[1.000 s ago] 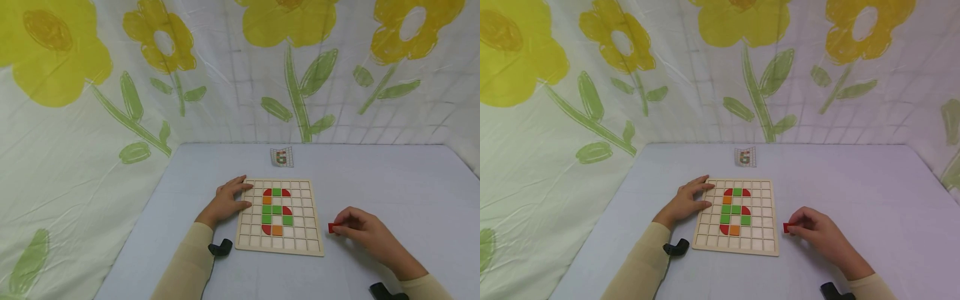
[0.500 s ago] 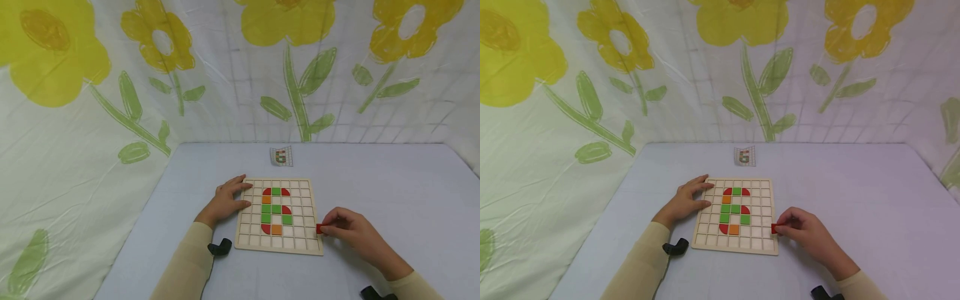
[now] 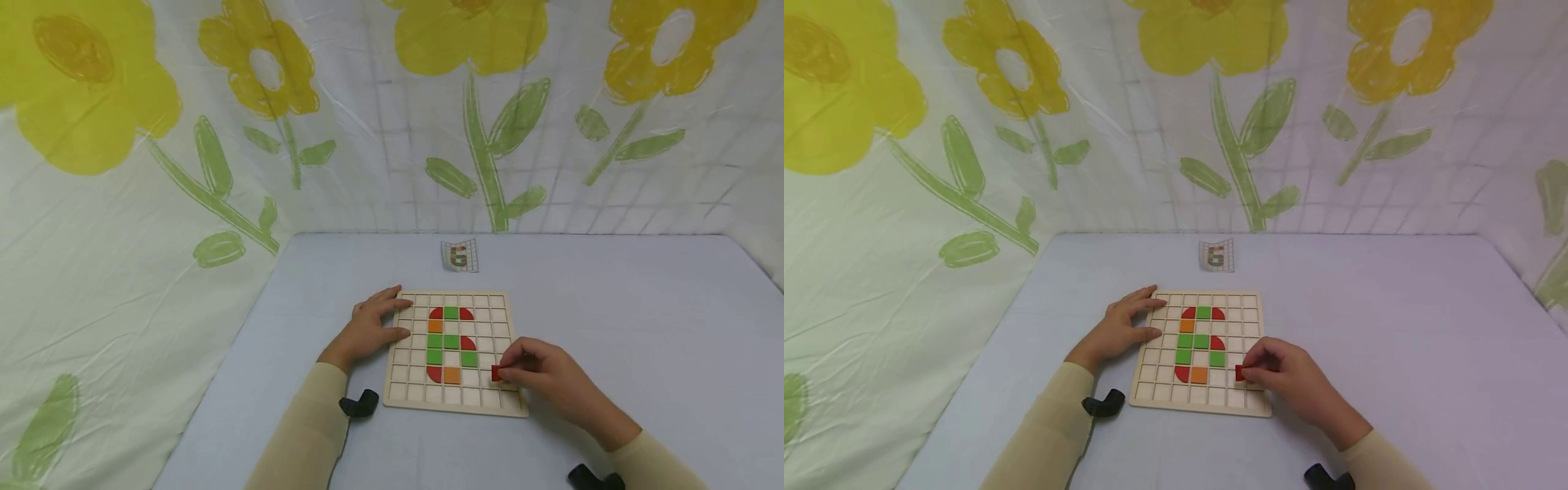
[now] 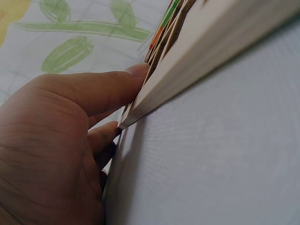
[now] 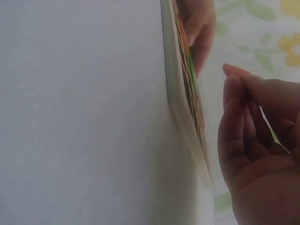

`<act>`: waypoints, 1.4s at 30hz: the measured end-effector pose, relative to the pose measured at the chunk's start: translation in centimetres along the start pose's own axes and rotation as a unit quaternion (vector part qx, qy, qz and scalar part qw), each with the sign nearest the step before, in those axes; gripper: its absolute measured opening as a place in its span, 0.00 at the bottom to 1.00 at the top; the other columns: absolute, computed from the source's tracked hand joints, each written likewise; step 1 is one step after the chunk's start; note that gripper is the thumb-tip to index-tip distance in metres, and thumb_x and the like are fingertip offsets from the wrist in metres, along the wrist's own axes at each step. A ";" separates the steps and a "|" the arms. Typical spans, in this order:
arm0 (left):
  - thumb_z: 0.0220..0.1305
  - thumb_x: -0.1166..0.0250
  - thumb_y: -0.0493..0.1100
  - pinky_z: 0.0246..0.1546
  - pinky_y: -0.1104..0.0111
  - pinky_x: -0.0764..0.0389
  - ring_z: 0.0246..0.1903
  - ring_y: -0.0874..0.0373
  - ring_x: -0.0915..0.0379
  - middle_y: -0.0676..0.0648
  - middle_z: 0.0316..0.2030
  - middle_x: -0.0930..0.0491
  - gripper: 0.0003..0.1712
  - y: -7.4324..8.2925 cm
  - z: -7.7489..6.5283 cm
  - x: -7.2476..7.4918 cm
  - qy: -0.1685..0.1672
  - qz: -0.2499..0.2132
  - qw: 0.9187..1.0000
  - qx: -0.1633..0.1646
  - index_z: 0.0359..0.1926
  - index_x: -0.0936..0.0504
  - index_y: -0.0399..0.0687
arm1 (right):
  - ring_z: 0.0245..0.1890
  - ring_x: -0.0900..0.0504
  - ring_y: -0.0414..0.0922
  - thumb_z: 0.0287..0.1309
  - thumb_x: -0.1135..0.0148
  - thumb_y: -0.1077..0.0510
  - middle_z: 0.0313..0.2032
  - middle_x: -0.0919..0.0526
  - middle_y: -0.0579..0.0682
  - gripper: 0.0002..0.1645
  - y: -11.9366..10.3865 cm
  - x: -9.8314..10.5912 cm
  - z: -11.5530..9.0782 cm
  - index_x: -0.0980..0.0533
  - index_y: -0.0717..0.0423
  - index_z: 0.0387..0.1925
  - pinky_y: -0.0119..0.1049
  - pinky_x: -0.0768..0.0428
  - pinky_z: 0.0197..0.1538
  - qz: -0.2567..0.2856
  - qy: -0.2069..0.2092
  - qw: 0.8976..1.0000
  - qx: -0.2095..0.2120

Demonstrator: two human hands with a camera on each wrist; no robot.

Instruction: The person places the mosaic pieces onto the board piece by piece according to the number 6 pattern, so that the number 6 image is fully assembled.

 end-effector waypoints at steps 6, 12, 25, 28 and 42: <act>0.68 0.23 0.53 0.78 0.48 0.57 0.83 0.52 0.54 0.54 0.84 0.41 0.34 0.0 -0.1 -0.1 -0.003 0.003 1.000 0.003 0.74 0.19 0.58 | 0.40 0.12 0.50 0.69 0.26 0.63 0.40 0.11 0.49 0.07 -0.6 -1.3 1.1 0.18 0.61 0.42 0.34 0.16 0.44 -0.014 -0.005 1.000 -0.002; 0.68 0.23 0.53 0.78 0.49 0.57 0.83 0.53 0.54 0.55 0.84 0.42 0.35 0.1 -0.2 -0.1 -0.004 0.003 1.000 0.005 0.74 0.19 0.59 | 0.39 0.13 0.48 0.69 0.27 0.64 0.40 0.11 0.48 0.06 -0.9 -2.6 1.8 0.18 0.60 0.42 0.34 0.16 0.44 -0.023 -0.004 1.000 -0.005; 0.68 0.23 0.52 0.78 0.47 0.57 0.83 0.51 0.54 0.53 0.84 0.41 0.34 0.3 -0.1 -0.2 -0.001 0.003 1.000 -0.001 0.73 0.18 0.58 | 0.35 0.20 0.45 0.67 0.25 0.66 0.34 0.16 0.43 0.08 -1.4 -4.5 2.1 0.17 0.51 0.36 0.36 0.19 0.39 -0.118 0.042 0.989 -0.076; 0.68 0.23 0.52 0.78 0.48 0.57 0.83 0.52 0.54 0.54 0.84 0.41 0.34 0.3 0.0 -0.2 -0.001 0.004 1.000 0.000 0.74 0.18 0.59 | 0.35 0.21 0.45 0.66 0.25 0.65 0.33 0.17 0.43 0.08 -1.6 -4.6 2.1 0.17 0.51 0.36 0.36 0.20 0.39 -0.136 0.052 0.986 -0.079; 0.68 0.23 0.53 0.78 0.49 0.58 0.83 0.53 0.54 0.55 0.84 0.42 0.35 0.1 -0.2 -0.3 -0.003 0.005 1.000 0.009 0.74 0.19 0.59 | 0.35 0.18 0.44 0.77 0.33 0.59 0.34 0.15 0.46 0.03 -1.6 -4.5 1.9 0.17 0.54 0.43 0.37 0.17 0.40 -0.104 0.058 0.991 -0.060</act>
Point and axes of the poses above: each hand's wrist, its own z-axis towards the middle knuckle, its own x-axis out of the back of the hand, y = z × x, the point moved 2 cm from there along z, towards the middle knuckle
